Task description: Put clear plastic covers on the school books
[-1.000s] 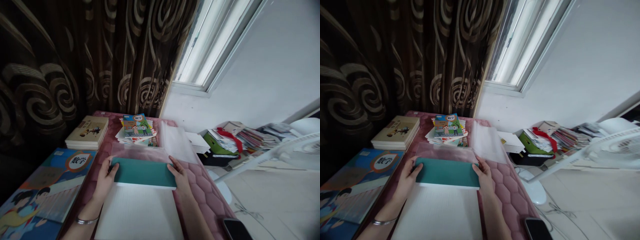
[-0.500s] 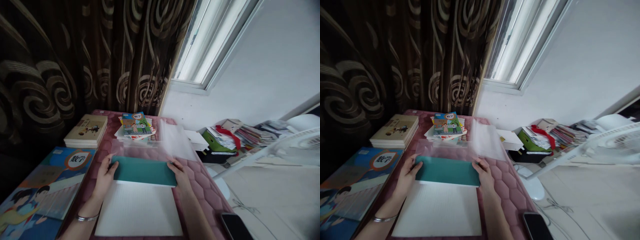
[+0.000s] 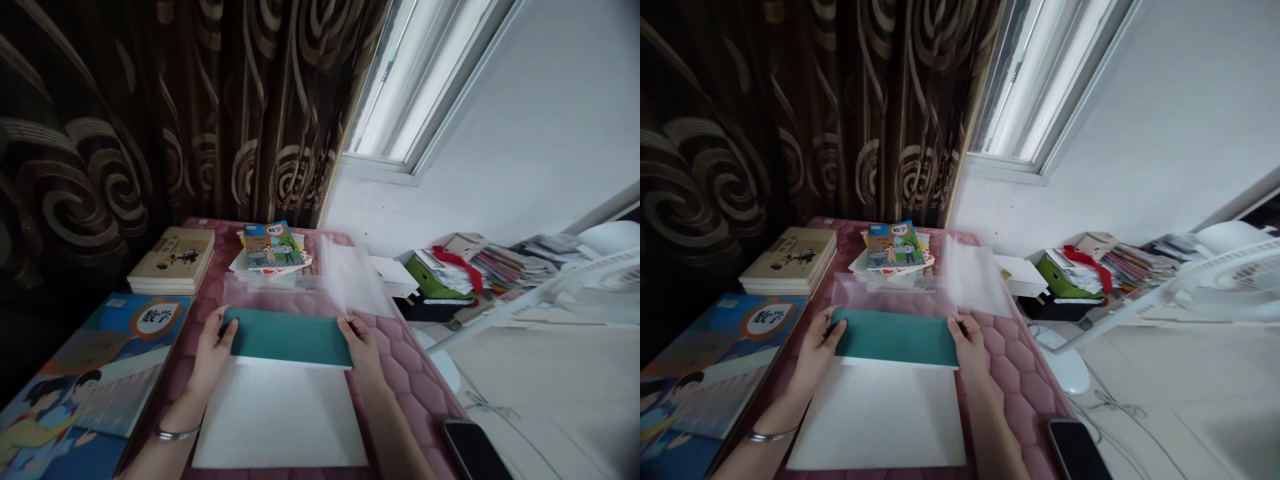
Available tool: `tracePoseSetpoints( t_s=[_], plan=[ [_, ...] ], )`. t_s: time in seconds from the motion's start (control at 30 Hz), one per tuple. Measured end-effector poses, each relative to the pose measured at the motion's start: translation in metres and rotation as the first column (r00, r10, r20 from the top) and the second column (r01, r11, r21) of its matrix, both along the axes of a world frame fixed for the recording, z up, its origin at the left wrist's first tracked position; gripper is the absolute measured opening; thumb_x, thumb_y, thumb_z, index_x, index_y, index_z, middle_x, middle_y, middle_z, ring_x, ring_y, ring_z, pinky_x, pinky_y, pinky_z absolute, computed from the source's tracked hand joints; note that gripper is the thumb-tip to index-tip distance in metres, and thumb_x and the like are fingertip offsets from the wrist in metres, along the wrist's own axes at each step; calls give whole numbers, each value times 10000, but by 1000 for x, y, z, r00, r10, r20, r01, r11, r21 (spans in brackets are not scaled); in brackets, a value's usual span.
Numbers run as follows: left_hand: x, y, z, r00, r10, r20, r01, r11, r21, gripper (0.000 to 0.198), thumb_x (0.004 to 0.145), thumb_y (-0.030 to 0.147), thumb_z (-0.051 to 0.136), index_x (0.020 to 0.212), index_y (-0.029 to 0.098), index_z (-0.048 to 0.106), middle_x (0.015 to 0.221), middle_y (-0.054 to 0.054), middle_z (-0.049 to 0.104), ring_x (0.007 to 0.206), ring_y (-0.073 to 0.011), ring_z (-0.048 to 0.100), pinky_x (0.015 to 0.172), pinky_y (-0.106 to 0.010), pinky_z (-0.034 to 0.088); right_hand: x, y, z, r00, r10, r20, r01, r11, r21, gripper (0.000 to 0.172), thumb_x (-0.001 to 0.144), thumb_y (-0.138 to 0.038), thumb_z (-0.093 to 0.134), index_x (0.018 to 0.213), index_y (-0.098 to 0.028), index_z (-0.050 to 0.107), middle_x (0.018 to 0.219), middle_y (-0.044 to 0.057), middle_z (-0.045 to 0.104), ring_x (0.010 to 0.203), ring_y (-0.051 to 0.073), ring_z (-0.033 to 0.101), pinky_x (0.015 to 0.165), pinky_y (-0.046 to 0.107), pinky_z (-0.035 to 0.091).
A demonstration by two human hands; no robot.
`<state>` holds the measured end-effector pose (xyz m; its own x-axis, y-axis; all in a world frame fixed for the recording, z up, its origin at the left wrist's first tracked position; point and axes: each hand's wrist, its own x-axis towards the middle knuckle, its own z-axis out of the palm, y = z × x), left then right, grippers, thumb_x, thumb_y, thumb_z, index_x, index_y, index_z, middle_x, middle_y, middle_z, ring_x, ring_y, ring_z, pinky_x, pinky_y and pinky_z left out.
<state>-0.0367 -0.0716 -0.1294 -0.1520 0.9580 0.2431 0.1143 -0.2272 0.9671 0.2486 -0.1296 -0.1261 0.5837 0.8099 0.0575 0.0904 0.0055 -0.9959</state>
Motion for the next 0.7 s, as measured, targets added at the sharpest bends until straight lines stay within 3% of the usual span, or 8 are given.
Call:
tracePoseSetpoints(
  t_s=[0.23, 0.47, 0.7],
  plan=[
    [-1, 2, -2, 1000, 10, -30, -9, 999, 40, 369, 734, 462, 638, 987, 200, 578, 890, -35, 636, 838, -181, 611, 784, -304, 482, 1, 0, -3, 981, -95, -170, 86, 995, -57, 286, 575, -523, 768, 757, -309, 714, 707, -33, 703, 755, 234, 663, 589, 314, 508],
    [0, -1, 1, 1000, 28, 10, -28, 999, 15, 347, 728, 438, 637, 988, 211, 599, 898, -23, 642, 869, -187, 608, 832, -314, 481, -1, -1, -8, 901, -164, -402, 105, 981, -164, 354, 541, -485, 810, 829, -306, 708, 808, -28, 730, 803, 236, 683, 618, 320, 544],
    [-4, 0, -2, 1000, 4, -8, -4, 1000, 11, 363, 714, 407, 653, 1024, 224, 612, 953, -26, 642, 873, -187, 596, 819, -305, 462, 0, 3, -5, 877, -74, -474, 21, 993, -116, 400, 428, -438, 867, 723, -236, 689, 717, -6, 702, 700, 209, 642, 558, 285, 510]
  ],
)
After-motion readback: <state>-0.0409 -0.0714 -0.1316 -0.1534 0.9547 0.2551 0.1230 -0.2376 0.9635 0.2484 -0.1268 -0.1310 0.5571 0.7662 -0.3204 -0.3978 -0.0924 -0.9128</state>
